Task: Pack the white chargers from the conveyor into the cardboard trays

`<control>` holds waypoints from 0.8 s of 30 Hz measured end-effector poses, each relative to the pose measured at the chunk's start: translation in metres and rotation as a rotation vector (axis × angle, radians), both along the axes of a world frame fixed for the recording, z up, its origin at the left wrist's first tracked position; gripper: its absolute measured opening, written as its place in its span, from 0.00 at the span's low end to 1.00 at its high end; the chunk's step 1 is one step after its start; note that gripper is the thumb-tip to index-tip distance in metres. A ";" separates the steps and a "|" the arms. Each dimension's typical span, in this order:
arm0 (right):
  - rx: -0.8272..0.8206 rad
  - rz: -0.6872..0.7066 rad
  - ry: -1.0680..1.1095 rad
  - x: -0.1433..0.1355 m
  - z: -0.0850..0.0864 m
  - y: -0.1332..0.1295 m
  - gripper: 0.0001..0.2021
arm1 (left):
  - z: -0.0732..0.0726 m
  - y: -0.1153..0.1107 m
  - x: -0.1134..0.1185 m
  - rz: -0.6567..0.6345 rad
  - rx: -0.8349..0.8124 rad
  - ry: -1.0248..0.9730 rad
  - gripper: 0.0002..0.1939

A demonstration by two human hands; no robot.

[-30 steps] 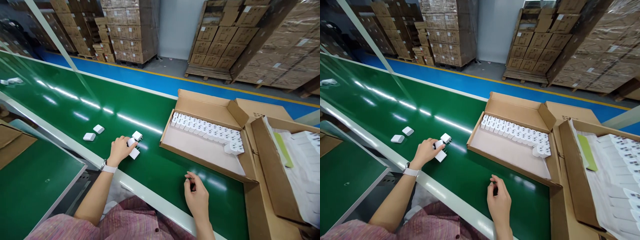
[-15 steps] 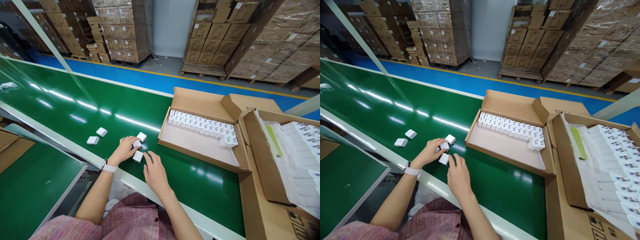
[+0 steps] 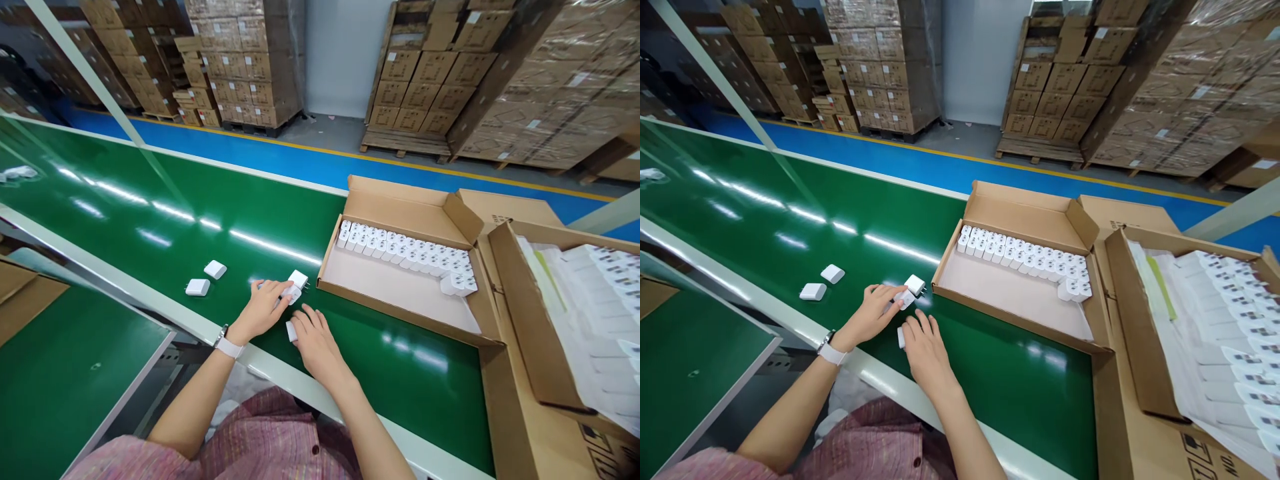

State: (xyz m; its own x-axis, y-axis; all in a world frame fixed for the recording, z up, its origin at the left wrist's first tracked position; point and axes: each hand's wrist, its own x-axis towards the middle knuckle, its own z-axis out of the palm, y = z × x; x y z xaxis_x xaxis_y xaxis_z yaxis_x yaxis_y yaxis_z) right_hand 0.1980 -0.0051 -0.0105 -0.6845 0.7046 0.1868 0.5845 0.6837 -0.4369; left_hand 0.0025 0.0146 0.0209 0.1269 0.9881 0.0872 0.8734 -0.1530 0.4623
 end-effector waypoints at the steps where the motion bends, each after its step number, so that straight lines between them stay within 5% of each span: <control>1: -0.033 -0.008 0.042 0.005 -0.002 0.001 0.21 | 0.000 -0.005 0.005 0.039 0.021 -0.039 0.21; 6: -0.161 -0.253 0.223 0.035 -0.008 0.000 0.21 | -0.011 -0.041 0.046 0.118 0.117 -0.119 0.21; 9: -0.206 -0.244 0.217 0.043 -0.007 -0.001 0.25 | -0.016 -0.054 0.066 0.046 0.141 -0.099 0.19; 16: -0.197 -0.245 0.142 0.047 -0.001 0.001 0.16 | -0.017 -0.038 0.035 0.265 0.161 0.021 0.20; 24: -0.341 -0.125 0.196 0.071 0.011 0.000 0.22 | -0.007 -0.042 0.030 -0.175 -0.166 -0.439 0.20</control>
